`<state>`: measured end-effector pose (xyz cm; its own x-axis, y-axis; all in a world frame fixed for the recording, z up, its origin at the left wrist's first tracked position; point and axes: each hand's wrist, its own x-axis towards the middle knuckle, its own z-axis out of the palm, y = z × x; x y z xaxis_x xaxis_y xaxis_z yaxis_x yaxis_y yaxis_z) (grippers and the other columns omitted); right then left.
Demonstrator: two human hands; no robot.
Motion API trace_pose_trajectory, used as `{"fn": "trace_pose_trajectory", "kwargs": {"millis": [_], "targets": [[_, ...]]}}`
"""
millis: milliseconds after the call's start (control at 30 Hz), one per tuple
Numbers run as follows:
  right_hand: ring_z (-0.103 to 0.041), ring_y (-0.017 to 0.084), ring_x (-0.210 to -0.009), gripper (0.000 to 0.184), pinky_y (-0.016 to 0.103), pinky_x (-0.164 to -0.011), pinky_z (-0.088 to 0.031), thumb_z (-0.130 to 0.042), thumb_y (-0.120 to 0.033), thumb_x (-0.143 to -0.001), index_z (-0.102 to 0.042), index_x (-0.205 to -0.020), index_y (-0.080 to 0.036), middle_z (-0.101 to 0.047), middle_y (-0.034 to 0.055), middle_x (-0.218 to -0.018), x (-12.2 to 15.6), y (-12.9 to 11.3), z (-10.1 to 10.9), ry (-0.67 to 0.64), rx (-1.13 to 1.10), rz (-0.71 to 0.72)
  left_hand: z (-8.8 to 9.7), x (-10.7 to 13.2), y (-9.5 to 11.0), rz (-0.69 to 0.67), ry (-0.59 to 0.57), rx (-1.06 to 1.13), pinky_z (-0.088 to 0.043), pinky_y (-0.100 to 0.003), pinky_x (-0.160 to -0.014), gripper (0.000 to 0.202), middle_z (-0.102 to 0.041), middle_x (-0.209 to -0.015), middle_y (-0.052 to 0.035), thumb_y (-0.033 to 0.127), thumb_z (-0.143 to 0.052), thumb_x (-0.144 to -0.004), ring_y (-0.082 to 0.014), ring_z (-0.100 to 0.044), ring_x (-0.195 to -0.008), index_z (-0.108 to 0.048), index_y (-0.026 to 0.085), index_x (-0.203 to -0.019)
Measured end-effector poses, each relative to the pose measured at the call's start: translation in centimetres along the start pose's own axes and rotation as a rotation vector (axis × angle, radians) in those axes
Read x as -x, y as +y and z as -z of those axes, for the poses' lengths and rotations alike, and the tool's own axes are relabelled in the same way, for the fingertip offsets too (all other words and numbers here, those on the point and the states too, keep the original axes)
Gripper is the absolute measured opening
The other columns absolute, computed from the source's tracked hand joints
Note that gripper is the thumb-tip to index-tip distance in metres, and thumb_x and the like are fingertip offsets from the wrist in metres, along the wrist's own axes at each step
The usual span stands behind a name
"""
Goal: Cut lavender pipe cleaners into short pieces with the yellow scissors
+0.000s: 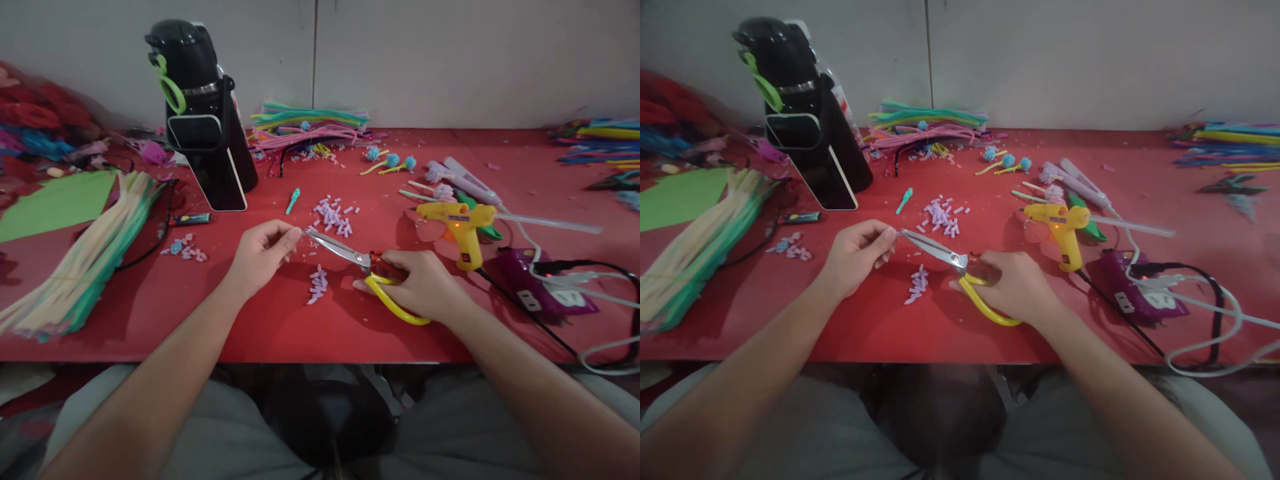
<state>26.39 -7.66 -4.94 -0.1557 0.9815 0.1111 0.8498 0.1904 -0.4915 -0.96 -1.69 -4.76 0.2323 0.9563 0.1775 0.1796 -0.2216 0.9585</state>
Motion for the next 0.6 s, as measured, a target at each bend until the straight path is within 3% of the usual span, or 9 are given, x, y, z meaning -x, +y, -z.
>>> {"fn": "trace_pose_trajectory", "kwargs": {"millis": [600], "targets": [[-0.024,0.01,-0.056,0.064,0.026,-0.048,-0.022,-0.069,-0.072,-0.068,-0.031,-0.06,-0.022,-0.03,-0.0061,-0.056,-0.1,-0.25,0.26,-0.031,-0.01,-0.034,0.16,0.14,0.1,-0.003,-0.018,-0.013,-0.039,-0.02,-0.047,0.031,-0.058,-0.063,0.0013,0.047,-0.068,-0.086,-0.0067,-0.049,-0.05,-0.066,0.018,-0.078]]}}
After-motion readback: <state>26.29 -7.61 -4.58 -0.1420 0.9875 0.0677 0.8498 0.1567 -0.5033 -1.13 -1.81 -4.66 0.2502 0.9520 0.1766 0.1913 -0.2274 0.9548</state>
